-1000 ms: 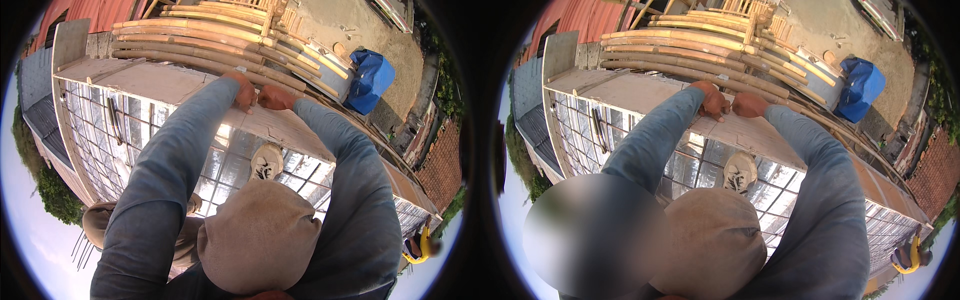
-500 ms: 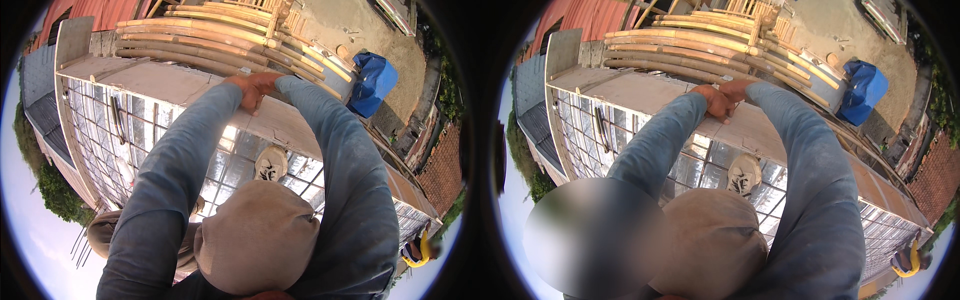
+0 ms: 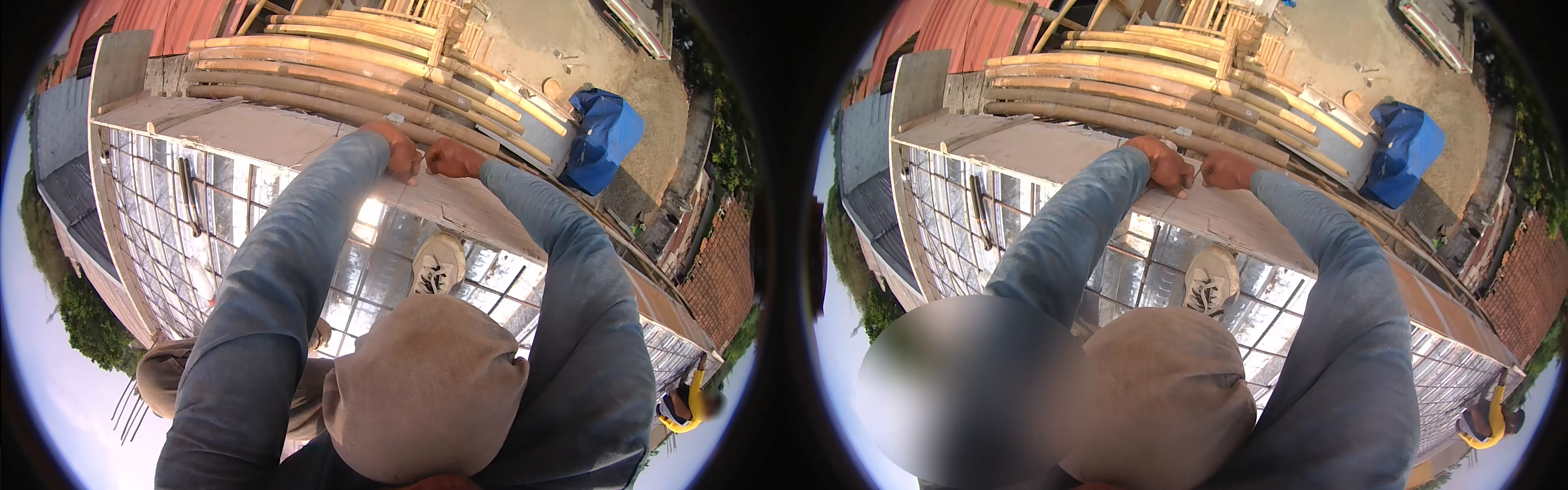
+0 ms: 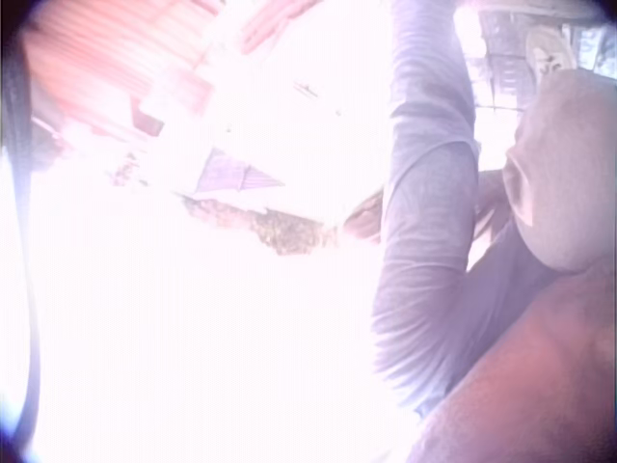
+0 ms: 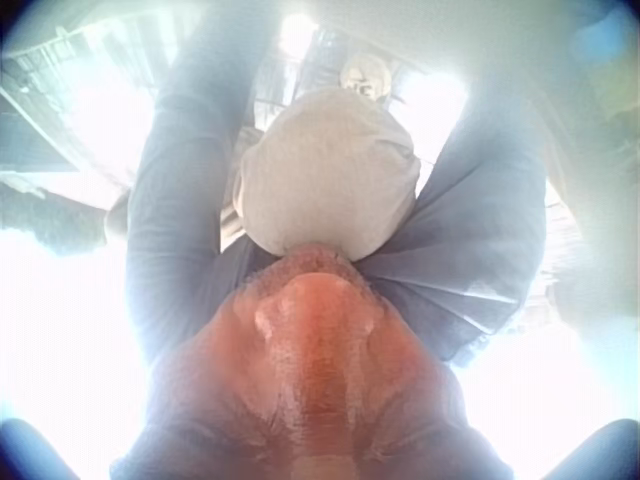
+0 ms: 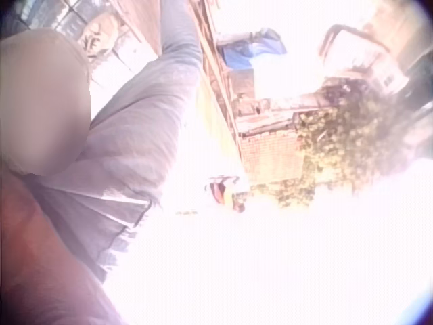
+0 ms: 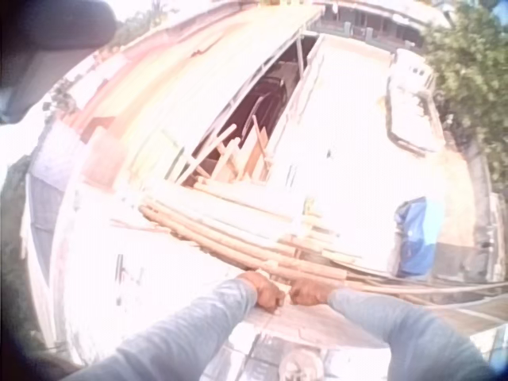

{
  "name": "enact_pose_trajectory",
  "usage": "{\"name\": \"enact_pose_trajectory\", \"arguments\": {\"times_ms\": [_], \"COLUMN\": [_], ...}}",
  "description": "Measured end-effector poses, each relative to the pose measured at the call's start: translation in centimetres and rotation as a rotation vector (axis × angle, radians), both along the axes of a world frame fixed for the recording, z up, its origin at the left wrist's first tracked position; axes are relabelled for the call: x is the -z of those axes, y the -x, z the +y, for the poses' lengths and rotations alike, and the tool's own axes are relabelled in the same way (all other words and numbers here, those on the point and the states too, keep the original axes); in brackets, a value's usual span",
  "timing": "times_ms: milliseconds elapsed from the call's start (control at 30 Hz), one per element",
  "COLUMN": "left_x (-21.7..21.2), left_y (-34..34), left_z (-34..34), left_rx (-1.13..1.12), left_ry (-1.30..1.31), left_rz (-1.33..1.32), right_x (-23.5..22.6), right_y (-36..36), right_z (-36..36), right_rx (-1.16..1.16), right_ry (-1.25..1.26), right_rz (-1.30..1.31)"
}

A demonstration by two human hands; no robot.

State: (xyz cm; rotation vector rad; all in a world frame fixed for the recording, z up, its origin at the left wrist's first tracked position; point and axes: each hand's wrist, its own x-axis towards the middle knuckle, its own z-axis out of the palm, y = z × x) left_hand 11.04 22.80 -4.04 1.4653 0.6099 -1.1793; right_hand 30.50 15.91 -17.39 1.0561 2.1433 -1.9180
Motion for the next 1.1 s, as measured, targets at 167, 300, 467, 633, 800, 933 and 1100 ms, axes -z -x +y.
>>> {"name": "enact_pose_trajectory", "arguments": {"times_ms": [167, 300, 467, 633, 800, 933, 1100], "left_x": [2.4, -0.7, -0.9, -2.0, -1.0, -1.2, -0.6], "left_y": [1.9, 2.2, 3.3, 3.2, 2.9, 2.8, 2.7], "left_z": [-0.7, -1.7, -3.5, -2.5, -3.0, -2.7, -2.9], "left_rx": [-0.056, -0.168, -0.409, -0.412, -0.332, -0.334, -0.350], "left_ry": [-0.061, -0.257, -0.489, -0.386, -0.432, -0.407, -0.359], "left_rz": [-0.102, -0.105, -0.104, -0.093, -0.157, -0.115, -0.096], "right_x": [-4.4, -2.4, 3.2, 7.2, 4.6, 0.4, -3.6], "right_y": [3.9, 5.2, 7.5, 3.5, 2.3, 1.9, 1.4], "right_z": [4.1, 6.0, 5.9, 3.7, 1.1, -0.1, -0.8], "right_rx": [-0.268, -0.308, -0.263, -0.185, 0.005, 0.024, 0.169], "right_ry": [-0.078, -0.131, 0.024, 0.120, 0.076, -0.138, 0.065], "right_rz": [-0.008, 0.046, -0.032, -0.155, -0.222, -0.221, -0.209]}}
